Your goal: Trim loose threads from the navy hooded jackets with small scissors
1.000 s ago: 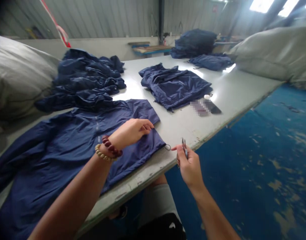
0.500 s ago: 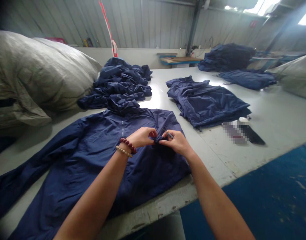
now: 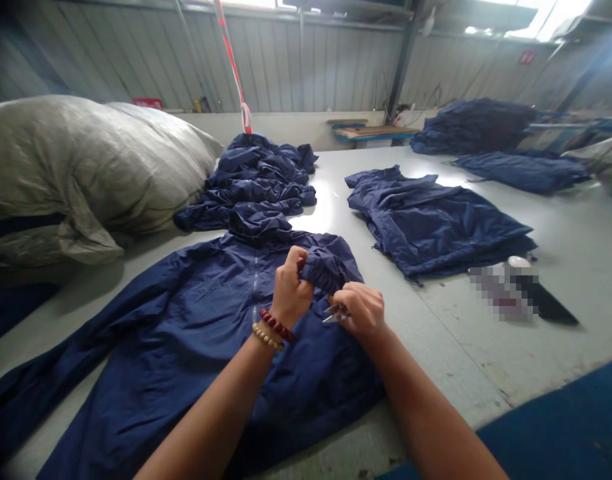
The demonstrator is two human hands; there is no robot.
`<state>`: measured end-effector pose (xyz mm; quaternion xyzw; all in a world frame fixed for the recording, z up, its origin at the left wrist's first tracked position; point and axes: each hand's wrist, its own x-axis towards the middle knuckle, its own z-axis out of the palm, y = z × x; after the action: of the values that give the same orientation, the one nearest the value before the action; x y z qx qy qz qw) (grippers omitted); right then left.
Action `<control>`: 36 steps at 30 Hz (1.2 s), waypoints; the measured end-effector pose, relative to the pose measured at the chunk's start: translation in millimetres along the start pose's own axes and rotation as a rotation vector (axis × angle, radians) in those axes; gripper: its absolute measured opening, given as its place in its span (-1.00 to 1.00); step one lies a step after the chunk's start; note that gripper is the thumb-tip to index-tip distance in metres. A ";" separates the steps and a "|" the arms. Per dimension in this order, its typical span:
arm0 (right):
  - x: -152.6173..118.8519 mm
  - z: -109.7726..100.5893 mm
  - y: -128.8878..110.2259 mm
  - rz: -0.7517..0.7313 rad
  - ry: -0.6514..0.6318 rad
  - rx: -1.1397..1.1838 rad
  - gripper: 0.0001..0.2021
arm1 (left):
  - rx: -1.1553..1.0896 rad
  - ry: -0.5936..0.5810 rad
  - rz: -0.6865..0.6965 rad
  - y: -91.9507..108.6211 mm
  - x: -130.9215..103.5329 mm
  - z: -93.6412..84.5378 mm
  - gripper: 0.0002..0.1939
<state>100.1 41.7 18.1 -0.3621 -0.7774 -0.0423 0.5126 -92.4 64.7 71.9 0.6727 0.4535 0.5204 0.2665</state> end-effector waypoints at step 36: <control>26.8 -21.5 -11.4 0.592 0.272 -0.033 -0.64 | 0.069 -0.073 -0.097 8.5 6.1 3.7 -0.57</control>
<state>104.0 37.8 53.9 -0.5718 -0.5620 0.0480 0.5957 -85.9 66.7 80.6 0.6772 0.4932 0.4661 0.2844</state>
